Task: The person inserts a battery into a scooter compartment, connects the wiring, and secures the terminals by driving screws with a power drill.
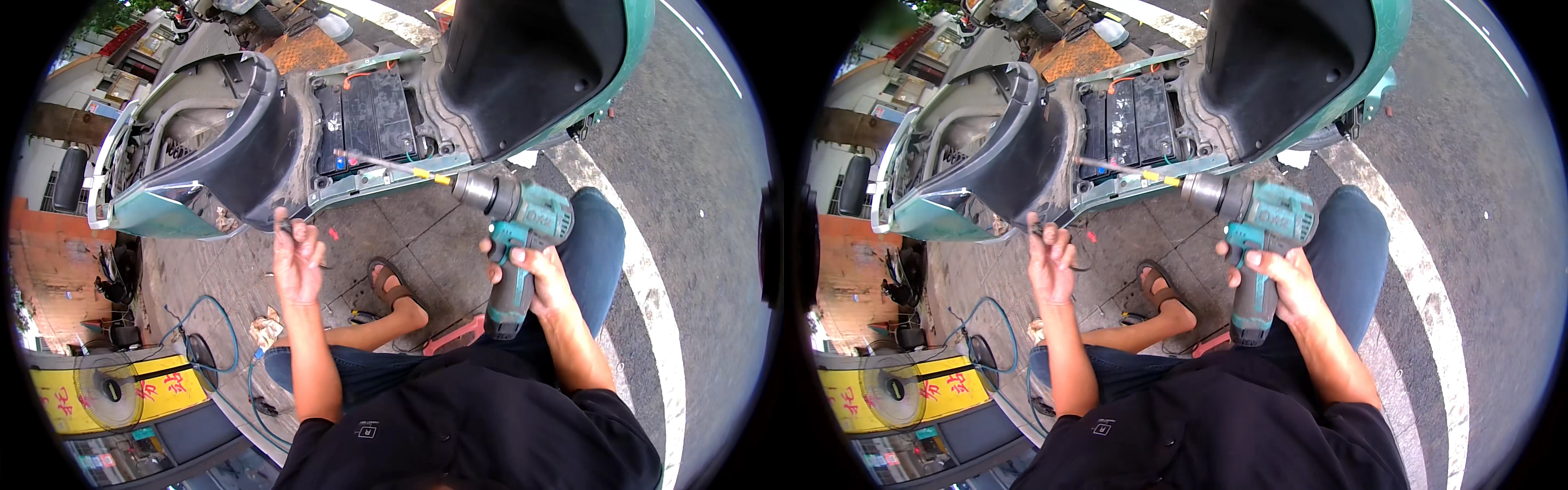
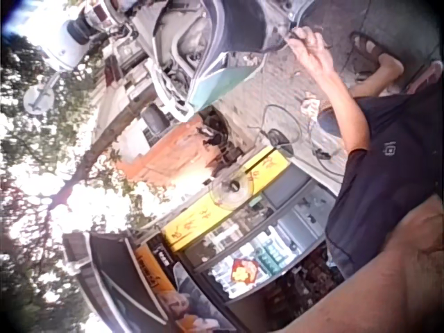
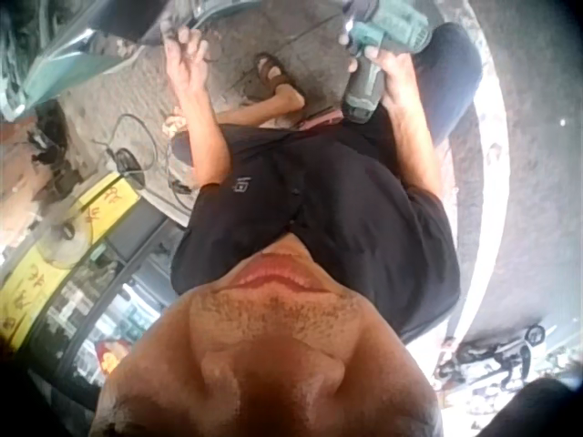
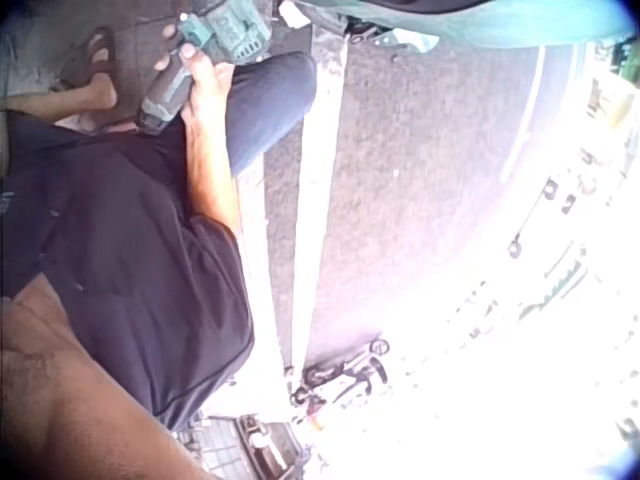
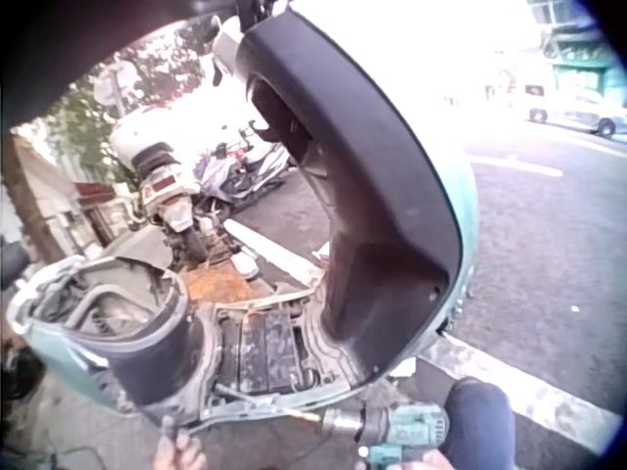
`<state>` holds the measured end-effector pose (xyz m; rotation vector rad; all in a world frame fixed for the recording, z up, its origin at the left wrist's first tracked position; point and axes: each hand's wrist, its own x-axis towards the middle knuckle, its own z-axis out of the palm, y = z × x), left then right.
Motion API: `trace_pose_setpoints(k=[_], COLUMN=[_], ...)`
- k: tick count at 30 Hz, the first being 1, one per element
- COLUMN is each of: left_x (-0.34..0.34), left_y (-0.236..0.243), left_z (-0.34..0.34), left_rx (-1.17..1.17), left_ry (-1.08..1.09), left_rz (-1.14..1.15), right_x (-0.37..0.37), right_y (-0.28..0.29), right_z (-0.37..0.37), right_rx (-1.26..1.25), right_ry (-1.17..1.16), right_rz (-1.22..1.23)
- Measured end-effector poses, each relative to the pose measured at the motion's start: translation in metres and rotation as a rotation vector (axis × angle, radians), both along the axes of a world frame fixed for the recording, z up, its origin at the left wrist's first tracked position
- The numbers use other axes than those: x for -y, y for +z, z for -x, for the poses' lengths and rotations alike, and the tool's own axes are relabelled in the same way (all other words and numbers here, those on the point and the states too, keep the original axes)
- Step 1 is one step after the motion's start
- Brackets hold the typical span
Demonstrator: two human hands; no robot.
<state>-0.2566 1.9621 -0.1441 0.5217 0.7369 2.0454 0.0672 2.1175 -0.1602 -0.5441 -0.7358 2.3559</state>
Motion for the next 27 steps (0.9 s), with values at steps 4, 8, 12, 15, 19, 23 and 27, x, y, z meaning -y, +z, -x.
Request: trace_pose_setpoints(k=[4, 8, 12, 15, 19, 23, 27], left_x=[-0.022, -0.04, -0.057, -0.061, -0.058, -0.063, -0.063], left_y=[-0.029, -0.018, -0.005, -0.026, -0.044, -0.045, -0.038], left_z=[-0.021, -0.015, -0.009, -0.008, -0.012, -0.026, -0.036], left_rx=[0.049, -0.463, -0.497, -0.254, 0.033, 0.091, 0.112], left_ry=[-0.013, 0.028, 0.072, 0.072, 0.021, 0.041, 0.077], left_rz=[0.084, 0.444, 0.575, 0.454, 0.272, 0.278, 0.302], right_x=[0.001, 0.001, 0.002, 0.006, 0.01, 0.013, 0.014], right_y=[-0.002, -0.001, -0.003, -0.002, -0.006, -0.005, -0.003], right_z=[-0.018, -0.032, -0.038, -0.038, -0.034, -0.032, -0.026], right_rx=[0.117, 0.137, 0.144, 0.168, 0.217, 0.239, 0.27], right_ry=[-0.004, -0.044, -0.063, -0.053, -0.028, -0.028, -0.006], right_rz=[-0.052, -0.06, -0.08, -0.107, -0.159, -0.187, -0.215])
